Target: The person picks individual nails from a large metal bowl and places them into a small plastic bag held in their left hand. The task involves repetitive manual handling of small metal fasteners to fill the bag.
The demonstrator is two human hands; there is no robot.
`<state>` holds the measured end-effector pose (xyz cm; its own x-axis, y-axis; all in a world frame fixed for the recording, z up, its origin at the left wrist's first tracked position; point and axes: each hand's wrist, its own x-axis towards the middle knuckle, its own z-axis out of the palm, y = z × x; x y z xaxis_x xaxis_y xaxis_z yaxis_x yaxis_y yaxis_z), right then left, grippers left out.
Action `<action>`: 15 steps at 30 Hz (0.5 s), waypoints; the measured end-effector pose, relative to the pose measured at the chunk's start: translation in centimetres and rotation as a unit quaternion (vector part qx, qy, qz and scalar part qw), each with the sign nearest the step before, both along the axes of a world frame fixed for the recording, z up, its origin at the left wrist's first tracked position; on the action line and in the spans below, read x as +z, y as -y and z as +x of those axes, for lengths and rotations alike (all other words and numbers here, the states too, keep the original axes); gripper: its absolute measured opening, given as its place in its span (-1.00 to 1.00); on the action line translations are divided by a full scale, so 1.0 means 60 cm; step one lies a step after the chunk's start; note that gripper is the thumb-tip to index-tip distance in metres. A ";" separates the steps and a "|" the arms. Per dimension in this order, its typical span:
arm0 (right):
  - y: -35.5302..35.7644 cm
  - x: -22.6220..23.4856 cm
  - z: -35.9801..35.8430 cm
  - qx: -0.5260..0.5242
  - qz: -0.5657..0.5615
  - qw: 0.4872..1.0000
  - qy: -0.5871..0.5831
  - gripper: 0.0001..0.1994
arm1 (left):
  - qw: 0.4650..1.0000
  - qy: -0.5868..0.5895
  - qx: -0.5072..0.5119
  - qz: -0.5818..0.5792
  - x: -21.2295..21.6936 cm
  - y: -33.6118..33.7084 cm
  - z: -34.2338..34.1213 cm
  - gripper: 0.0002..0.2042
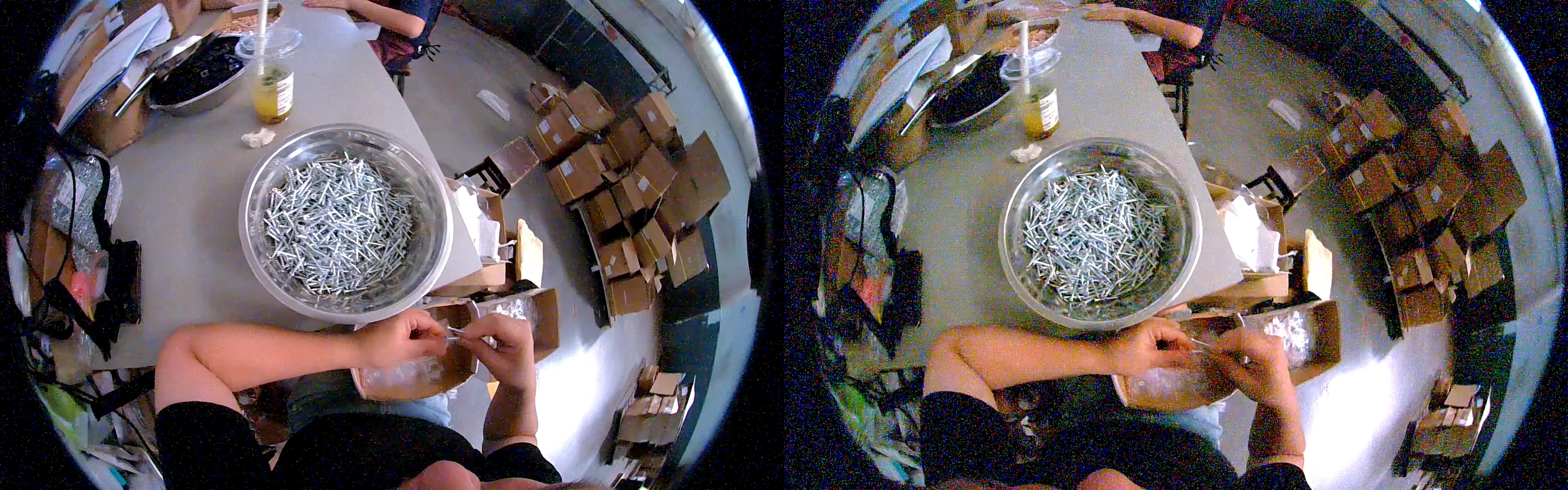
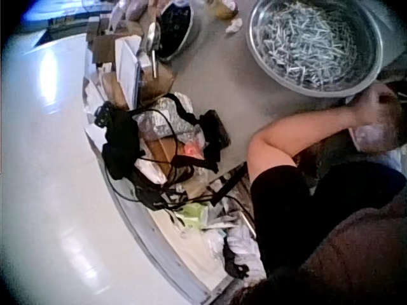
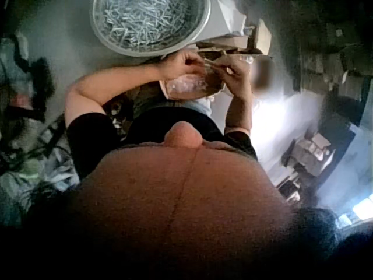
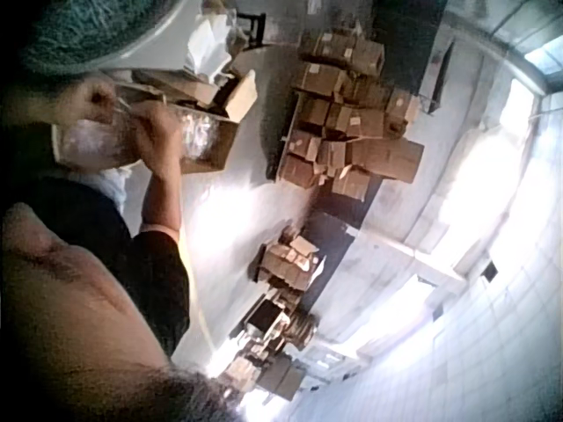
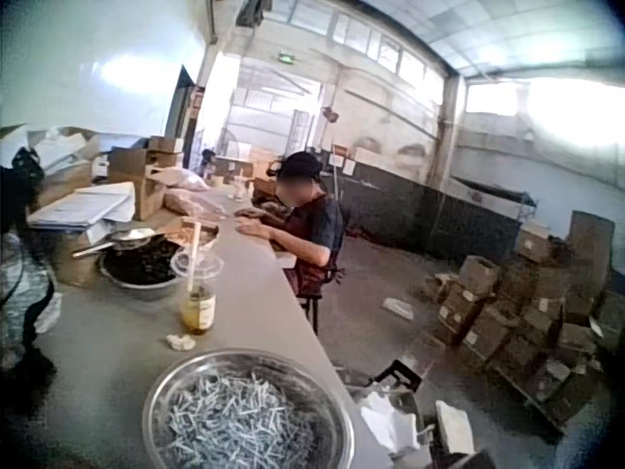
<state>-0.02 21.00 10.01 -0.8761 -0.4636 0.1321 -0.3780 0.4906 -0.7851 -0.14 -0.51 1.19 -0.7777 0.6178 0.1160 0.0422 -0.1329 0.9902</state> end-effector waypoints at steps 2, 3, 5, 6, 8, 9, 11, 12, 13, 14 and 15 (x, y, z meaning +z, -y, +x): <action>0.003 -0.003 0.005 -0.011 -0.033 0.999 0.002 -0.86 | 0.997 -0.069 0.022 0.005 -0.006 0.000 -0.001 -0.85; 0.004 -0.005 0.008 -0.016 -0.049 0.999 0.003 -0.85 | 0.994 -0.103 0.033 0.009 -0.008 -0.002 -0.003 -0.84; 0.002 -0.013 0.012 -0.012 -0.077 0.997 0.008 -0.83 | 0.991 -0.127 0.041 0.027 -0.008 -0.004 -0.004 -0.84; 0.005 -0.012 0.014 -0.013 -0.091 0.996 0.019 -0.83 | 0.995 -0.091 0.025 0.027 0.000 0.001 -0.001 -0.82; 0.007 -0.009 0.015 -0.009 -0.088 0.996 0.019 -0.83 | 0.999 -0.023 0.002 0.028 0.011 0.001 0.002 -0.73; 0.007 -0.007 0.015 -0.005 -0.070 0.997 0.009 -0.83 | 1.000 0.010 -0.018 -0.007 0.020 0.004 0.001 -0.73; 0.009 -0.003 0.015 0.005 -0.046 0.999 -0.003 -0.84 | 0.993 0.075 -0.056 -0.076 0.038 0.013 -0.001 -0.71; 0.011 -0.001 0.014 0.012 -0.040 0.999 -0.004 -0.84 | 0.995 0.058 -0.047 -0.068 0.034 0.011 -0.001 -0.71; 0.012 0.002 0.014 0.019 -0.035 0.999 -0.006 -0.84 | 0.997 0.041 -0.038 -0.060 0.025 0.008 0.000 -0.69; 0.013 0.006 0.013 0.029 -0.020 0.999 -0.011 -0.84 | 0.998 0.023 -0.031 -0.049 0.018 0.005 0.000 -0.68; 0.013 0.009 0.013 0.041 -0.006 0.999 -0.016 -0.85 | 0.998 -0.012 -0.037 -0.059 0.013 0.002 0.001 -0.67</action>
